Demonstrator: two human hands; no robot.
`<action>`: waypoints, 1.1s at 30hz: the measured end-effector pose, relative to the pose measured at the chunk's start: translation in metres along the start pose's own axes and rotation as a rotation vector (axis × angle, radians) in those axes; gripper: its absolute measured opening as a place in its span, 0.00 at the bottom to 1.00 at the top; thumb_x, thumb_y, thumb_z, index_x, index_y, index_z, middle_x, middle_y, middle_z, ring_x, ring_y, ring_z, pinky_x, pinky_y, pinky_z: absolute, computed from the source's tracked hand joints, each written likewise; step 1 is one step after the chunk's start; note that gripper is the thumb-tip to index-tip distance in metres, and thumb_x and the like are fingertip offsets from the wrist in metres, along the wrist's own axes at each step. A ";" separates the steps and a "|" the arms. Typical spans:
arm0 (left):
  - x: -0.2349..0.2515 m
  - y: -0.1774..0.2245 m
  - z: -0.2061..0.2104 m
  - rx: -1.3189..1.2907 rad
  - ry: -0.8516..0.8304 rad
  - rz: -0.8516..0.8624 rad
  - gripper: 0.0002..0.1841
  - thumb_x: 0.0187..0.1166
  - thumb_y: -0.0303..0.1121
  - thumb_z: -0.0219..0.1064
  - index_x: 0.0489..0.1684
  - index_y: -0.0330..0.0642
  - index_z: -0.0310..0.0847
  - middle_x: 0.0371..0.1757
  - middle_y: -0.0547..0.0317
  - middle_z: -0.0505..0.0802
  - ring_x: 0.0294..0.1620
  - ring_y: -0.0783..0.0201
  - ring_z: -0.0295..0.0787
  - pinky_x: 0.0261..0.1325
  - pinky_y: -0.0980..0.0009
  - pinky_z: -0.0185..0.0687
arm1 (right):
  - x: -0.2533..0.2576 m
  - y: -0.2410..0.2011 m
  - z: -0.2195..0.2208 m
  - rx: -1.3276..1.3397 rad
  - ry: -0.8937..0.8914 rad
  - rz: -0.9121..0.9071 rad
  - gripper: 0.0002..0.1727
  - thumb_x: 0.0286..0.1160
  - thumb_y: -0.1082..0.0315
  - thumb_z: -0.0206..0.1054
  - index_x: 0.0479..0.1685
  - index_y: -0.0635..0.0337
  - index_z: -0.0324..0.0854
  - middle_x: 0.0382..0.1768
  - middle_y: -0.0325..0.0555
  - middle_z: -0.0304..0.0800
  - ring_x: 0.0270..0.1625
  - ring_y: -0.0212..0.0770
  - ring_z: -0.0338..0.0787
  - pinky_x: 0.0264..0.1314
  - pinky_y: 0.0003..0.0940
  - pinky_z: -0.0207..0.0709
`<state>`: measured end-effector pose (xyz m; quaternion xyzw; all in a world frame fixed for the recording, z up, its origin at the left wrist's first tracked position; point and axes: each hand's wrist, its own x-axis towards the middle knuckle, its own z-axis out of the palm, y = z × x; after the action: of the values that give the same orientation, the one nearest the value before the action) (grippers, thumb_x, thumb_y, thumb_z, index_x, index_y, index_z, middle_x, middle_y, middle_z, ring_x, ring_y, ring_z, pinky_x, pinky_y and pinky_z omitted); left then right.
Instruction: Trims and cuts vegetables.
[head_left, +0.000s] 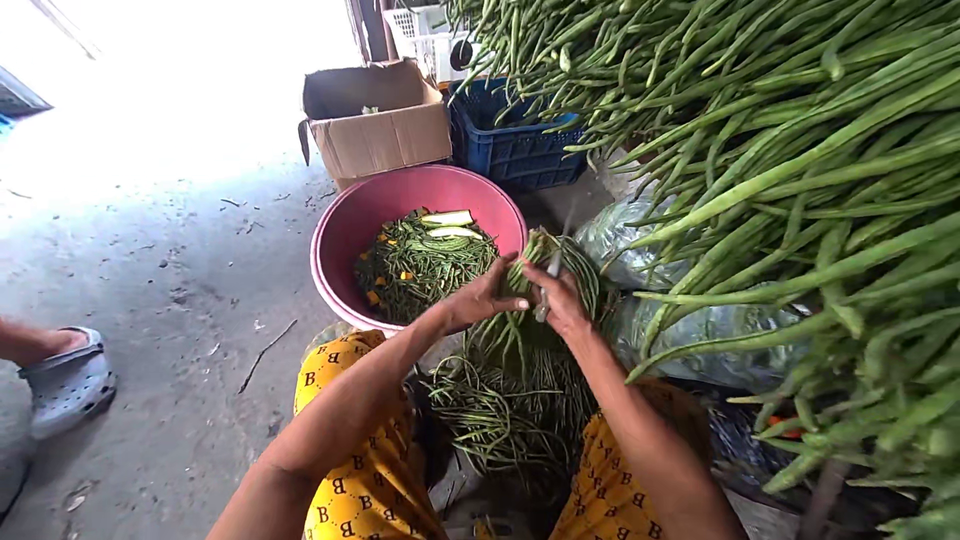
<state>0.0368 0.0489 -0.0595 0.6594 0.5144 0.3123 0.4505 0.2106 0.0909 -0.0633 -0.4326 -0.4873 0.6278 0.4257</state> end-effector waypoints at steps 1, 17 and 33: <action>0.000 0.000 0.004 -0.036 0.027 0.022 0.38 0.82 0.33 0.71 0.89 0.37 0.54 0.71 0.38 0.84 0.69 0.53 0.85 0.75 0.54 0.78 | -0.004 -0.003 0.005 -0.019 -0.034 -0.006 0.16 0.82 0.69 0.67 0.64 0.61 0.74 0.28 0.39 0.83 0.20 0.27 0.77 0.23 0.22 0.75; -0.004 -0.005 -0.015 -0.879 0.140 -0.117 0.23 0.97 0.44 0.35 0.62 0.43 0.75 0.41 0.59 0.90 0.41 0.64 0.91 0.49 0.67 0.91 | -0.005 -0.002 -0.032 -0.097 -0.170 0.047 0.17 0.95 0.71 0.41 0.72 0.64 0.68 0.48 0.48 0.88 0.44 0.37 0.91 0.52 0.34 0.86; -0.001 -0.004 -0.004 -0.821 0.320 -0.108 0.20 0.97 0.45 0.39 0.69 0.47 0.72 0.45 0.61 0.92 0.40 0.70 0.91 0.44 0.72 0.89 | -0.028 0.014 0.005 -0.539 -0.214 0.036 0.22 0.64 0.67 0.83 0.56 0.68 0.85 0.41 0.49 0.90 0.33 0.33 0.84 0.39 0.31 0.81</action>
<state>0.0313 0.0493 -0.0612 0.3414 0.4448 0.5650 0.6053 0.2113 0.0610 -0.0722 -0.4700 -0.6709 0.5253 0.2305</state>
